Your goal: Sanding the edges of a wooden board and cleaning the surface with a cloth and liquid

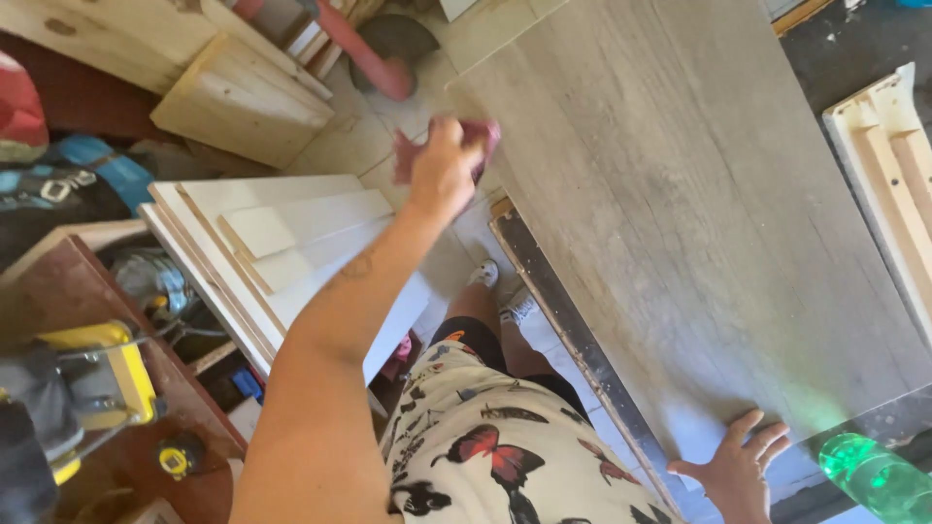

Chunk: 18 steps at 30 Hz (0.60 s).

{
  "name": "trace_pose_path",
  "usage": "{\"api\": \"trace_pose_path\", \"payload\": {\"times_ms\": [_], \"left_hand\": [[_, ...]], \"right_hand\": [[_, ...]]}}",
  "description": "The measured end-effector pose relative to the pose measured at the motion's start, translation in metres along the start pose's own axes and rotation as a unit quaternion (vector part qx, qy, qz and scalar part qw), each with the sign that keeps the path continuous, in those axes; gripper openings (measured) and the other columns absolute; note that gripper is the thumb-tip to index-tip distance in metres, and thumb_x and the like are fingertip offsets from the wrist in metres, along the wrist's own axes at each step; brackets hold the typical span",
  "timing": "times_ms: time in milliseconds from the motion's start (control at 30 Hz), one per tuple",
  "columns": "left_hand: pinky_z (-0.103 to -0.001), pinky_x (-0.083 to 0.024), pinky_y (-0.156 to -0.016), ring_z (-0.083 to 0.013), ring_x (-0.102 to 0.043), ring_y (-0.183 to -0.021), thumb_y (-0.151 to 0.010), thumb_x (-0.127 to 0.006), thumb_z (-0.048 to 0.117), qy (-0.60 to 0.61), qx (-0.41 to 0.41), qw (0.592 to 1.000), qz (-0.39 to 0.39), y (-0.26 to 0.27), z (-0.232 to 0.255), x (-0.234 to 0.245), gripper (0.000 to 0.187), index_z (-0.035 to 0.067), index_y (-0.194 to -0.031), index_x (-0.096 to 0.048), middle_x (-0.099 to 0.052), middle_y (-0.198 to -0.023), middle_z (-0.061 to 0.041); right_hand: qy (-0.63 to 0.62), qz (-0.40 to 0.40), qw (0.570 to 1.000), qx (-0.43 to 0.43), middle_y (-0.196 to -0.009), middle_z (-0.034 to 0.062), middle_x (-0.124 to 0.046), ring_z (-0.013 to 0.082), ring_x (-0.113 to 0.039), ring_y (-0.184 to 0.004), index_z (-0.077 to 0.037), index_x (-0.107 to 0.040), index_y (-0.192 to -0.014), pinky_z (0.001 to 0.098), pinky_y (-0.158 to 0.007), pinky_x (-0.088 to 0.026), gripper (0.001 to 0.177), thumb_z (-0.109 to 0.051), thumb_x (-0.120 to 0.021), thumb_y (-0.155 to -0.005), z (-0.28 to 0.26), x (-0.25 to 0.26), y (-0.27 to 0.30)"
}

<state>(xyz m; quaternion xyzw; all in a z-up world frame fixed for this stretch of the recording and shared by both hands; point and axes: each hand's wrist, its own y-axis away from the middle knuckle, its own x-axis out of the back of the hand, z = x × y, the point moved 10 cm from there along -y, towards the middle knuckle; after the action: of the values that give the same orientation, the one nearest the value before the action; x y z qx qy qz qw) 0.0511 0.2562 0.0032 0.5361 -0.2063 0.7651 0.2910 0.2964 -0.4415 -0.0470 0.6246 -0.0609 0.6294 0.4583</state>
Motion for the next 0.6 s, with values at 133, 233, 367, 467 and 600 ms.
{"api": "trace_pose_path", "payload": {"times_ms": [133,233,367,467,600], "left_hand": [[-0.055,-0.053,-0.066,-0.0377,-0.056,-0.091,-0.09,-0.073,0.006,0.002,-0.033,0.999,0.003,-0.022,-0.003,0.034,0.046,0.025,-0.132,-0.073,-0.051,-0.107,-0.014],[-0.058,-0.052,-0.063,-0.0381,-0.052,-0.104,-0.086,-0.063,-0.006,0.019,0.037,0.999,-0.009,-0.054,-0.045,0.063,0.052,0.022,-0.13,-0.07,-0.047,-0.109,-0.011],[-0.047,-0.054,-0.064,-0.0325,-0.051,-0.093,-0.088,-0.077,0.001,-0.016,-0.18,0.982,0.064,-0.075,-0.045,0.087,0.032,0.019,-0.113,-0.083,-0.056,-0.106,-0.006],[-0.046,-0.051,-0.083,-0.0286,-0.06,-0.093,-0.093,-0.085,0.014,0.041,-0.326,0.944,-0.006,-0.088,-0.012,0.072,0.017,0.01,-0.109,-0.081,-0.07,-0.105,-0.01],[-0.043,-0.049,-0.066,-0.0293,-0.054,-0.101,-0.083,-0.076,-0.005,0.067,-0.352,0.924,-0.135,-0.089,-0.006,0.056,0.032,0.011,-0.11,-0.074,-0.058,-0.111,-0.005]], "right_hand": [[-0.053,-0.077,0.994,-0.059,-0.163,0.0499,0.006,0.0659,0.006,-0.153,0.006,0.006,-0.166,0.072,-0.12,-0.018,0.194,-0.079,-0.098,-0.026,0.01,-0.014,0.005],[-0.029,-0.079,0.993,-0.085,-0.168,0.0387,-0.008,0.062,-0.009,-0.155,-0.004,-0.002,-0.169,0.0697,-0.118,-0.027,0.181,-0.09,-0.081,-0.032,0.001,0.02,-0.009],[-0.132,-0.032,0.988,-0.079,-0.171,0.0286,-0.027,0.0533,-0.017,-0.158,0.005,-0.022,-0.167,0.0635,-0.125,-0.021,0.134,-0.081,-0.06,-0.072,-0.087,0.139,-0.058],[-0.285,-0.02,0.945,-0.158,-0.177,0.0185,-0.012,0.0397,0.0,-0.162,0.0,-0.019,-0.168,0.0607,-0.128,-0.013,0.108,-0.061,-0.06,-0.089,-0.154,0.236,-0.125],[-0.31,0.112,0.923,-0.198,-0.176,0.0221,-0.01,0.0376,-0.001,-0.161,0.001,-0.022,-0.17,0.0695,-0.125,-0.003,0.097,-0.044,-0.068,-0.098,-0.178,0.28,-0.202]]}}
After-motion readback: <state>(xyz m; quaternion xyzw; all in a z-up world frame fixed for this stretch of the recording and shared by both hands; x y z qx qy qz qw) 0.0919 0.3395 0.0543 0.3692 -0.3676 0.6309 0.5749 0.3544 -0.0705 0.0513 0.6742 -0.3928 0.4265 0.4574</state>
